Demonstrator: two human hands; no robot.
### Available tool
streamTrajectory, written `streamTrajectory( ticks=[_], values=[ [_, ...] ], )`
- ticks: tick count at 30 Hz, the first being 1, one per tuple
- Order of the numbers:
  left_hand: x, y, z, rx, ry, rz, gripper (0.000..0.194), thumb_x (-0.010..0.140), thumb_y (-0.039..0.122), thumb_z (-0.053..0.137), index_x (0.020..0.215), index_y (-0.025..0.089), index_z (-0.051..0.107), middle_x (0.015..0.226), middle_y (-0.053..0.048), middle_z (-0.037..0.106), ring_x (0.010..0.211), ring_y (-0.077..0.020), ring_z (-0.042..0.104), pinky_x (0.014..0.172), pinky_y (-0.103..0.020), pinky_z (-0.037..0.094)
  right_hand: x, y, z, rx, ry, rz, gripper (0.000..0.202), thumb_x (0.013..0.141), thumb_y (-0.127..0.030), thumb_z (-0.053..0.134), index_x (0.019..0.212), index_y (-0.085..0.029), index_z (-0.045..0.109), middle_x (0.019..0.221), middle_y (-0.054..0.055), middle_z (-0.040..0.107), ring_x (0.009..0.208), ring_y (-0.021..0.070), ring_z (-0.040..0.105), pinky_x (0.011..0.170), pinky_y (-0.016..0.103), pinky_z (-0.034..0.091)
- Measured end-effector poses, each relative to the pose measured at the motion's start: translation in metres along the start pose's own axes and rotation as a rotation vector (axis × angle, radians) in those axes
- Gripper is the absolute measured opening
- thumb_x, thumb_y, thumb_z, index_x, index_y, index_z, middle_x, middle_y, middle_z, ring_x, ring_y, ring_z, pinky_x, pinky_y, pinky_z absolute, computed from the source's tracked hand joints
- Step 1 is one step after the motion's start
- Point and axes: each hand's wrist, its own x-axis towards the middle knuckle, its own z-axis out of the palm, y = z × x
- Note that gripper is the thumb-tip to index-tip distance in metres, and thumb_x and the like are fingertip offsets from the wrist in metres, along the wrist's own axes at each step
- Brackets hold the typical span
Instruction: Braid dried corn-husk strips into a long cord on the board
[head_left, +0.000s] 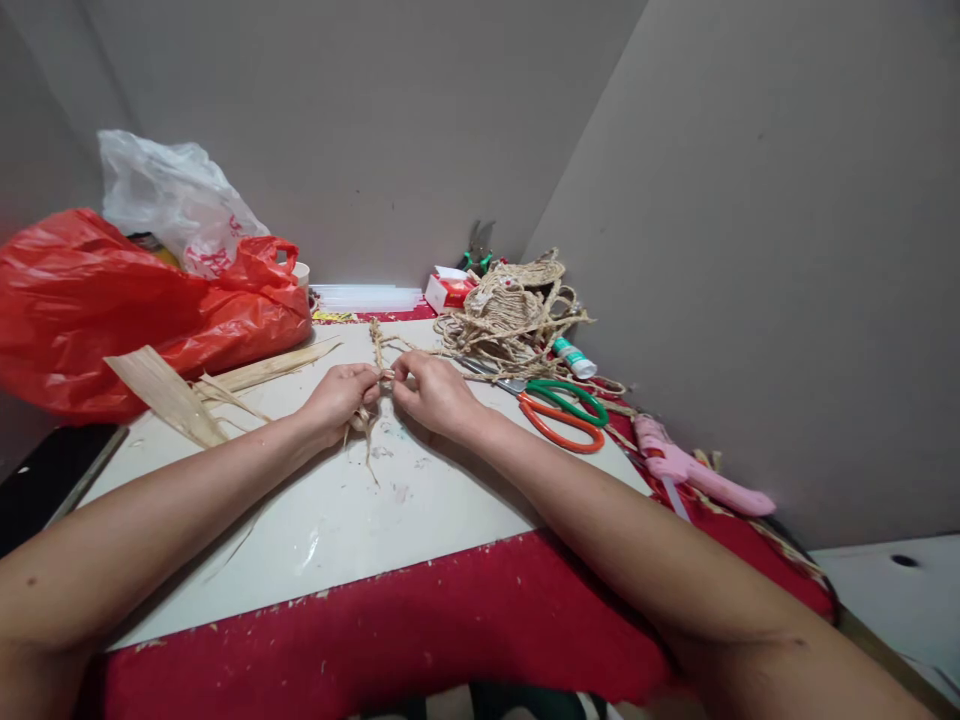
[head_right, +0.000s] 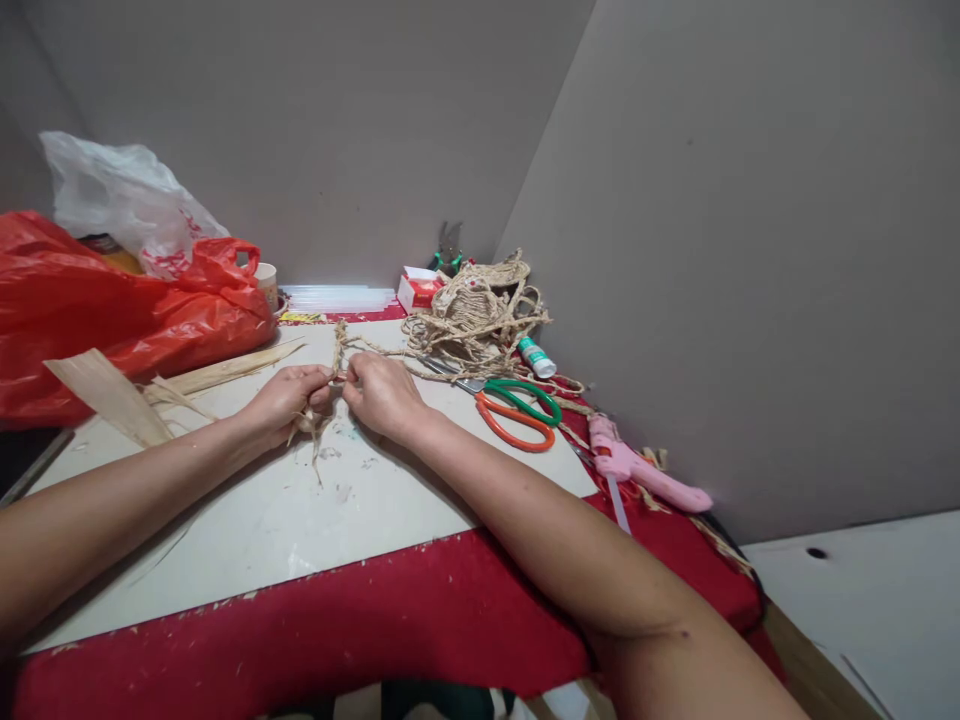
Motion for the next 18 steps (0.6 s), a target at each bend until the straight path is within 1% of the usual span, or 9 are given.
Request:
streamTrajectory(
  ticks=[2,4,7,9,11,13,15,18],
  values=[
    [0.000,0.000,0.001,0.001,-0.001,0.012,0.013,0.077,0.020,0.053,0.065,0.015,0.051,0.041,0.007,0.035,0.033,-0.0052,0.031,0.035,-0.018,0.023,0.000,0.000,0.000,-0.007,0.012,-0.037,0.005,0.077,-0.018,0.049,0.075,-0.017,0.054,0.079,0.006,0.062,0.074,0.0185,0.054,0.070,0.028,0.038],
    [-0.001,0.001,0.001,0.008,0.004,0.023,0.015,0.077,0.018,0.052,0.062,0.015,0.049,0.042,0.007,0.036,0.033,-0.0048,0.032,0.035,-0.018,0.025,0.000,0.001,0.002,0.034,0.053,-0.047,0.005,0.078,-0.018,0.049,0.076,-0.017,0.054,0.082,0.007,0.062,0.079,0.0192,0.055,0.074,0.029,0.039],
    [0.000,0.000,0.001,0.005,0.003,0.021,0.014,0.077,0.015,0.051,0.063,0.016,0.047,0.041,0.007,0.036,0.033,-0.0048,0.032,0.036,-0.017,0.026,0.000,0.003,0.008,0.125,0.139,-0.032,0.006,0.078,-0.017,0.048,0.073,-0.018,0.051,0.087,0.008,0.062,0.085,0.0196,0.056,0.079,0.030,0.040],
    [0.001,-0.001,0.001,0.000,-0.001,0.018,0.013,0.077,0.016,0.051,0.064,0.016,0.047,0.041,0.007,0.036,0.033,-0.0049,0.032,0.037,-0.017,0.026,-0.001,0.003,0.011,0.181,0.170,-0.008,0.008,0.078,-0.017,0.048,0.071,-0.018,0.050,0.089,0.008,0.063,0.086,0.0195,0.057,0.079,0.030,0.041],
    [0.002,-0.001,0.000,0.011,-0.004,0.013,0.014,0.078,0.018,0.052,0.065,0.017,0.046,0.041,0.007,0.036,0.033,-0.0053,0.032,0.036,-0.018,0.025,-0.001,0.003,0.013,0.236,0.163,0.031,0.008,0.077,-0.017,0.049,0.069,-0.018,0.050,0.085,0.007,0.063,0.083,0.0188,0.058,0.077,0.030,0.041],
    [0.002,-0.002,0.000,0.033,0.008,0.018,0.016,0.077,0.019,0.054,0.064,0.017,0.046,0.041,0.007,0.036,0.033,-0.0051,0.032,0.036,-0.017,0.024,0.001,0.003,0.010,0.312,0.110,0.093,0.007,0.076,-0.017,0.050,0.069,-0.017,0.051,0.079,0.005,0.063,0.077,0.0173,0.058,0.074,0.030,0.042],
    [0.002,-0.001,-0.001,0.050,0.023,0.036,0.016,0.076,0.020,0.056,0.063,0.016,0.046,0.041,0.007,0.037,0.033,-0.0042,0.031,0.037,-0.017,0.024,0.005,0.003,0.003,0.429,0.062,0.159,0.003,0.075,-0.019,0.053,0.075,-0.016,0.055,0.076,0.003,0.062,0.073,0.0157,0.057,0.073,0.029,0.044],
    [0.002,-0.001,-0.001,0.050,0.011,0.060,0.018,0.075,0.020,0.058,0.062,0.015,0.047,0.041,0.007,0.038,0.034,-0.0032,0.030,0.038,-0.017,0.024,0.012,0.004,-0.009,0.601,0.048,0.233,0.023,0.076,-0.024,0.057,0.096,-0.013,0.056,0.085,0.004,0.063,0.079,0.0150,0.058,0.077,0.030,0.045]
  ],
)
